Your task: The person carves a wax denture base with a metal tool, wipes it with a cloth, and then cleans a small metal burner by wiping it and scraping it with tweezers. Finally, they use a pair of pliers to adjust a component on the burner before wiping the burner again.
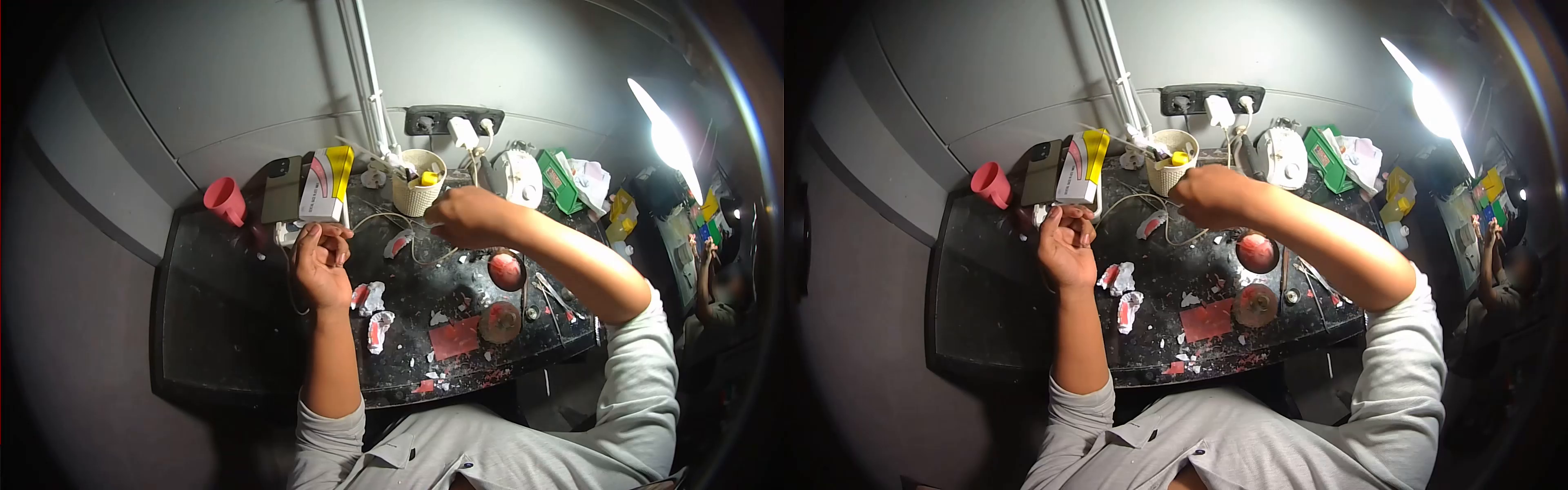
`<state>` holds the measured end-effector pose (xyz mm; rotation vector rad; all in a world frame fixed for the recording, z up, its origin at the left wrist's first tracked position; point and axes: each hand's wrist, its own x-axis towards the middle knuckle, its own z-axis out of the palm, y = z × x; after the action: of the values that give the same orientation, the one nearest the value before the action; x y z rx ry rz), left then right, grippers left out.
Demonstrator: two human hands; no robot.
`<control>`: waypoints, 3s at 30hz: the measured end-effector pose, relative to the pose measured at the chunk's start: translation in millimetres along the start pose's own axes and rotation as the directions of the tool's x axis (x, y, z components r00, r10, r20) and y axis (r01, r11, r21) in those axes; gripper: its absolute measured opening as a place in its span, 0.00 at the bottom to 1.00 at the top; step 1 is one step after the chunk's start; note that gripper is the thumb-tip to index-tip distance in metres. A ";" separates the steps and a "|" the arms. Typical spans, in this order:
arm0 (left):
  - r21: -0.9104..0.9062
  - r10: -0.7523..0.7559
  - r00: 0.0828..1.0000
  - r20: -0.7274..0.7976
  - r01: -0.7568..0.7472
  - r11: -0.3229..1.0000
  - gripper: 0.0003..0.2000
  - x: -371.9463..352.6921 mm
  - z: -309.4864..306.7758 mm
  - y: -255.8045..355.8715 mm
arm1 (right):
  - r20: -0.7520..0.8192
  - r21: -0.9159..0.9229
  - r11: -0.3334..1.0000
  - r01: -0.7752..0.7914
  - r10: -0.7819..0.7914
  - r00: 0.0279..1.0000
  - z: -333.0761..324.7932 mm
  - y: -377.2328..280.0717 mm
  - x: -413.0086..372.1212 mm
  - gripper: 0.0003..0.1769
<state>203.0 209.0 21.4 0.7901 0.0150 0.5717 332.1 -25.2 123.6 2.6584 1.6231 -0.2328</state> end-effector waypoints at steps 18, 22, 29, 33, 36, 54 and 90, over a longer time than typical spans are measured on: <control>0.077 0.017 1.000 0.009 -0.017 0.997 0.14 -7.5 22.6 -6.0 | 0.255 -0.092 0.987 -0.135 0.154 0.954 56.1 16.1 63.6 0.18; 0.060 0.013 1.000 0.007 -0.014 0.998 0.14 -5.8 21.6 -7.3 | 0.341 -0.200 0.978 -0.063 0.130 0.931 49.1 20.4 65.5 0.13; 0.280 -0.039 0.999 0.020 0.032 0.959 0.14 -11.1 29.8 -6.9 | -0.020 -0.015 0.889 -0.458 0.457 0.889 -20.0 -23.6 -14.6 0.10; 0.642 -0.140 0.989 0.045 0.079 0.762 0.16 -13.8 29.5 -4.7 | -0.096 0.147 0.884 -0.444 0.460 0.883 -40.2 -46.6 -69.9 0.14; 0.773 -0.161 0.979 0.125 0.006 0.634 0.22 -27.6 48.0 -14.2 | -0.217 0.417 0.817 -0.399 0.515 0.829 -39.2 -73.1 -123.2 0.14; 0.525 -0.100 0.665 0.740 -0.479 0.704 0.08 -192.1 116.9 -29.7 | -0.406 0.706 0.705 -0.063 0.476 0.781 64.4 -144.6 -258.7 0.26; 0.808 0.310 0.856 0.413 -0.502 0.308 0.20 -162.2 -33.7 12.7 | -0.596 0.363 0.909 -0.205 0.396 0.699 69.3 -93.0 -192.6 0.17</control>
<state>51.7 159.1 -25.7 1.9899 -0.0591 1.0083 155.2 -159.0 87.1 3.4268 1.2590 0.6250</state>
